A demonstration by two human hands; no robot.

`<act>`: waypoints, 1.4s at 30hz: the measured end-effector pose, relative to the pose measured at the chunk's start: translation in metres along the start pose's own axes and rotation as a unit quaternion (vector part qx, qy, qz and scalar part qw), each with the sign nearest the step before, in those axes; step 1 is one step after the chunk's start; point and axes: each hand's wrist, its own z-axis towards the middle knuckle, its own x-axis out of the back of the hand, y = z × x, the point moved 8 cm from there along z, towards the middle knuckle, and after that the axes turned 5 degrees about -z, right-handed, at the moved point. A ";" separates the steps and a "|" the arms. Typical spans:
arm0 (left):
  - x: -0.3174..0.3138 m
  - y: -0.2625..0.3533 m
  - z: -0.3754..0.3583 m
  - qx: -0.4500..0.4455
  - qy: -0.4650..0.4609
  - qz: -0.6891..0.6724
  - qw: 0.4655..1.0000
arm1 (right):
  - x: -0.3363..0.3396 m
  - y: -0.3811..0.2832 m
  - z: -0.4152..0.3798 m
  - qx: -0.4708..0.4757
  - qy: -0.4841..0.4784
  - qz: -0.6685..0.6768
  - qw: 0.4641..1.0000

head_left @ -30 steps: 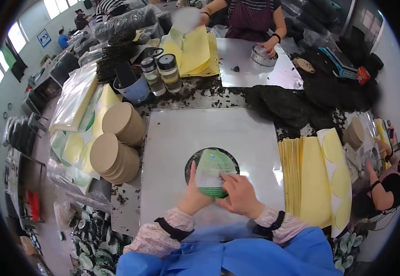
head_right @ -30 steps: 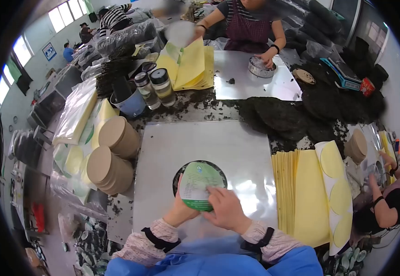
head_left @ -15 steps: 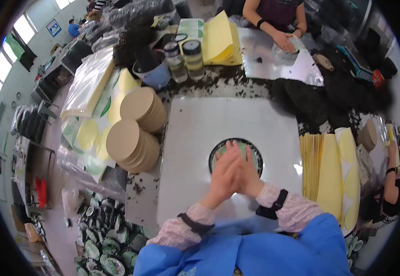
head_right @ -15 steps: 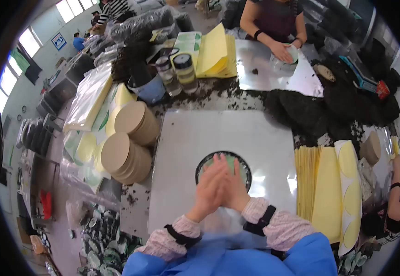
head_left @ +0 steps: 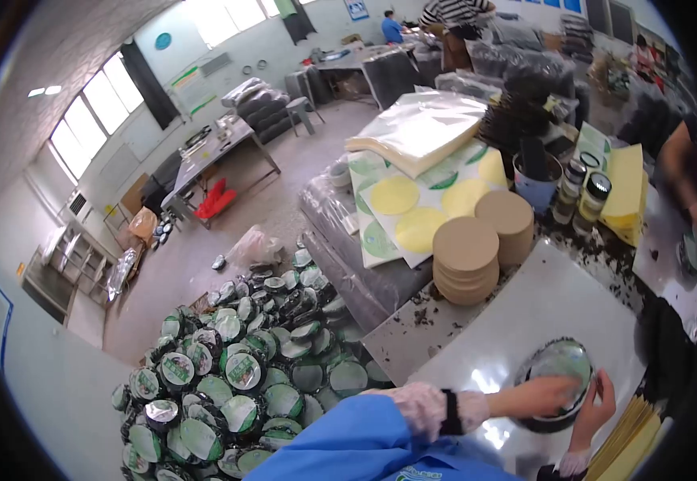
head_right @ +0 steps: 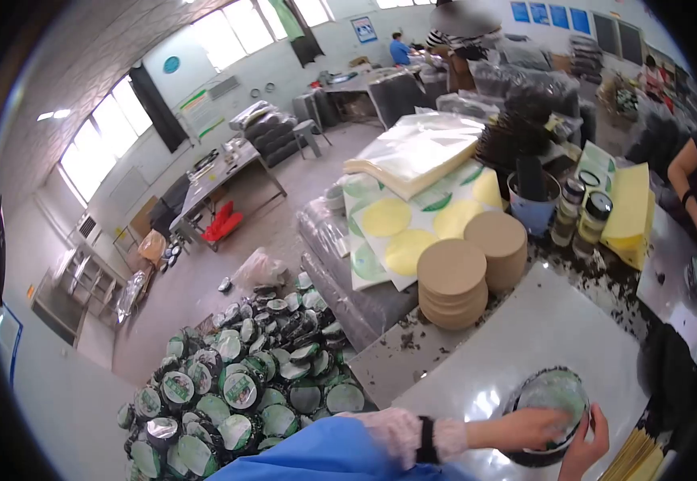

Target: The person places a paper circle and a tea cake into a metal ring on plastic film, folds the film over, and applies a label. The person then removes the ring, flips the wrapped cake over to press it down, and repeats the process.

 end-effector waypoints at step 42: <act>0.165 -0.057 -0.177 0.377 -0.131 -0.209 0.893 | -0.061 -0.132 -0.185 0.086 -0.457 0.032 0.885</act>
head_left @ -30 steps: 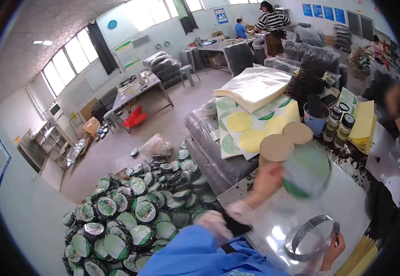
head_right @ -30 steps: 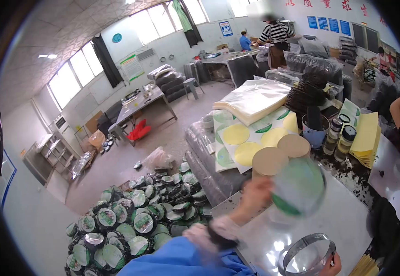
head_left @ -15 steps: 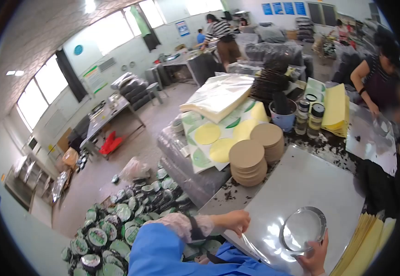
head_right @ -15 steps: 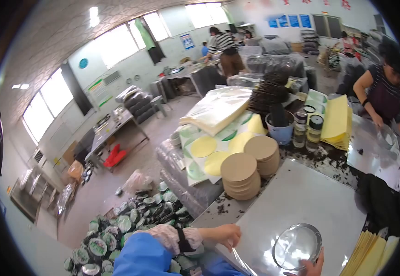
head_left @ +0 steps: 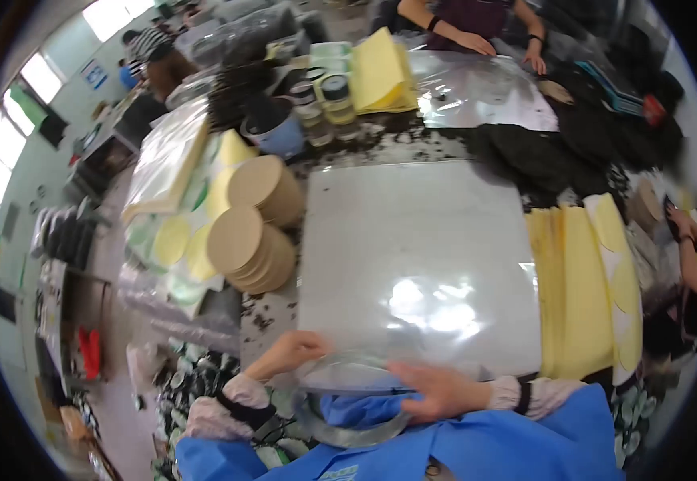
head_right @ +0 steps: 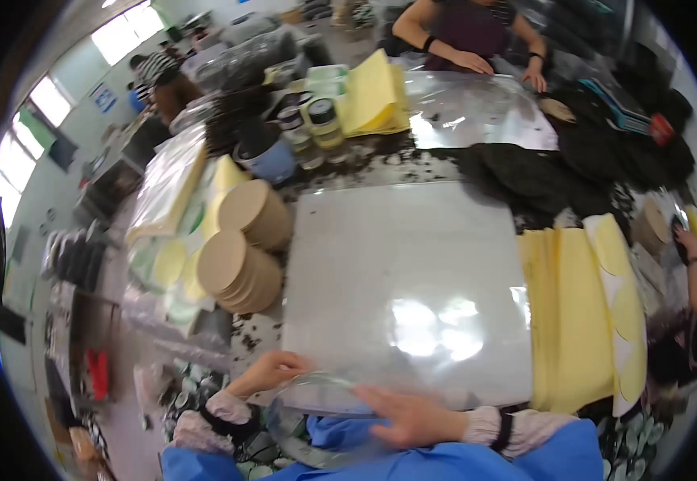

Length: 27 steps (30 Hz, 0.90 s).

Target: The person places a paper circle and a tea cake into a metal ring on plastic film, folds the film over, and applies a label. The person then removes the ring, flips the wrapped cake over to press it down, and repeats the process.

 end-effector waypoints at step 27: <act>0.134 0.095 0.008 -0.002 0.476 0.210 0.854 | 0.370 0.254 0.027 -0.258 0.411 -0.371 0.792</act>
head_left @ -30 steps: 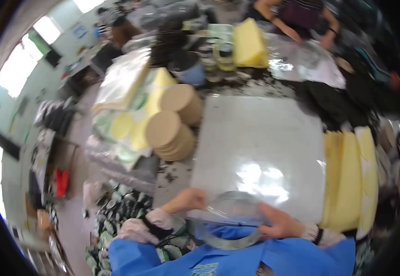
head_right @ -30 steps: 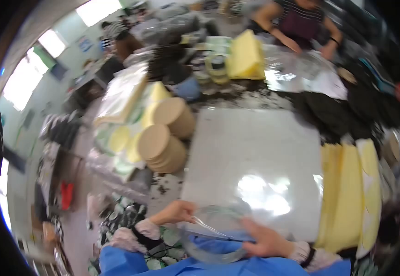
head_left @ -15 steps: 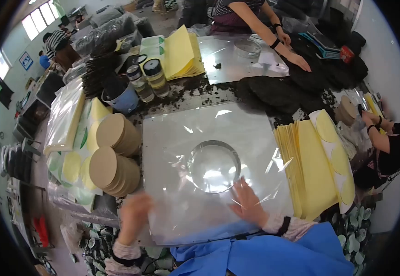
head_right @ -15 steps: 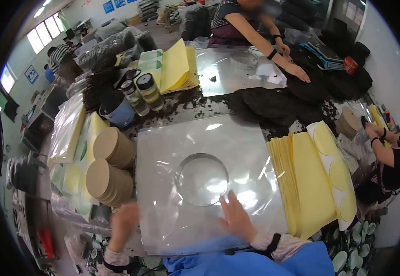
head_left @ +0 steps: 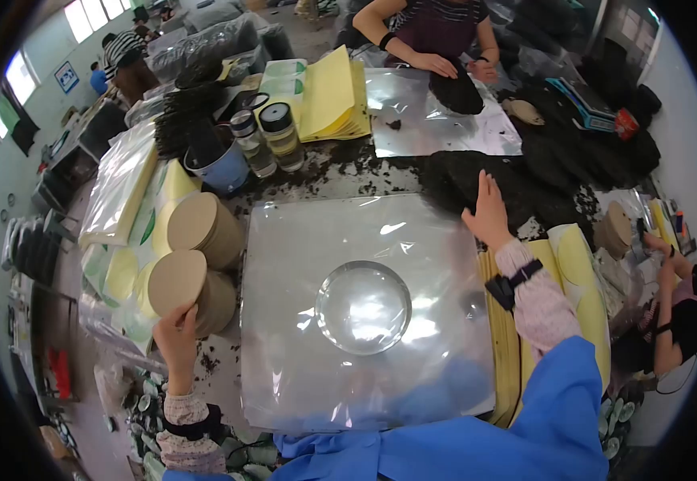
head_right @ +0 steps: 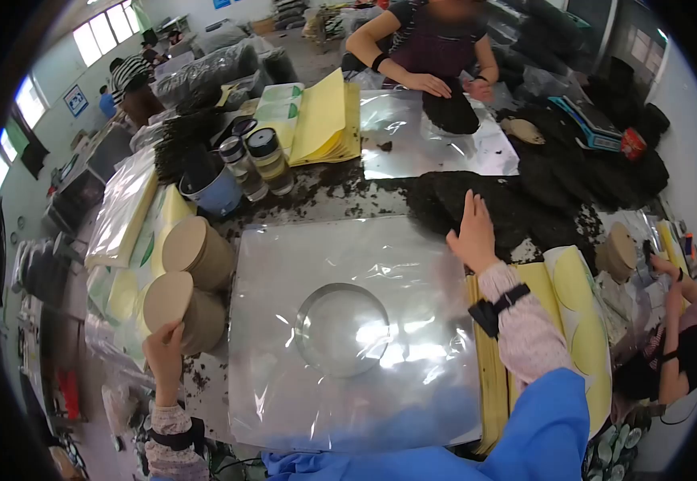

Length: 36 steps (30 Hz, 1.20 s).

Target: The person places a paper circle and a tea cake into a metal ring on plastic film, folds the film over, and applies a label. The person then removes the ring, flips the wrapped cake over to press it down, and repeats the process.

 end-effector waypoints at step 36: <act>-0.279 0.150 -0.073 -0.375 -0.399 0.141 0.825 | -0.057 -0.221 -0.161 0.222 -0.205 -0.005 0.953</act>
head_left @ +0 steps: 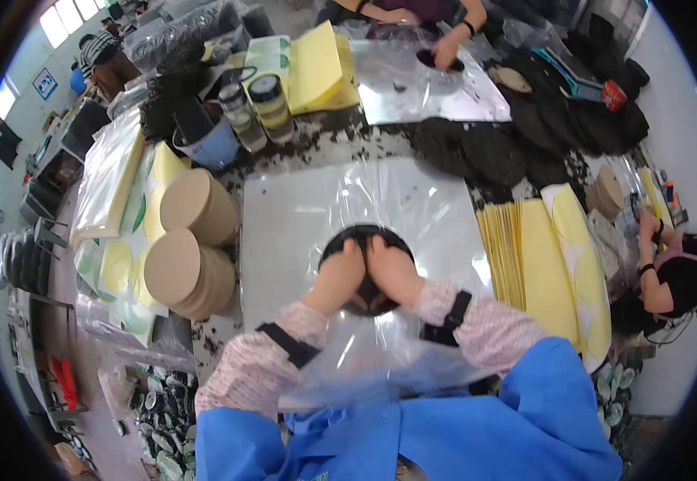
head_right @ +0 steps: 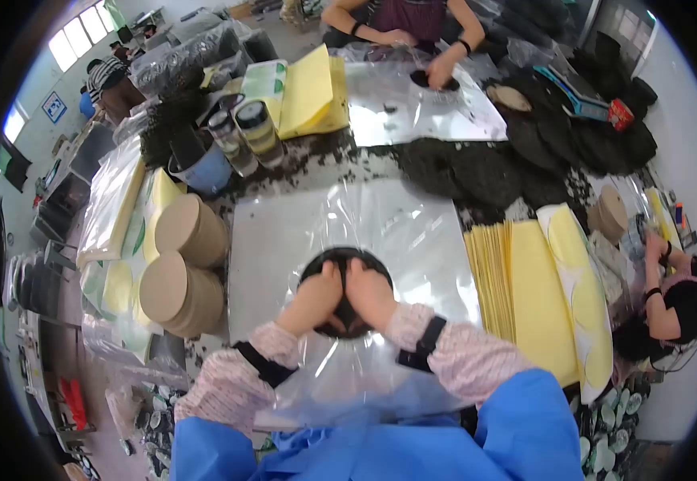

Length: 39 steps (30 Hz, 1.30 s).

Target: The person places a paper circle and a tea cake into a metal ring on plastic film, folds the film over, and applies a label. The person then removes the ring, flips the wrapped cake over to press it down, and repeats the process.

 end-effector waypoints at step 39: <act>0.069 0.002 -0.103 0.112 0.459 -0.287 0.834 | 0.048 -0.043 -0.017 -0.013 0.055 0.168 0.984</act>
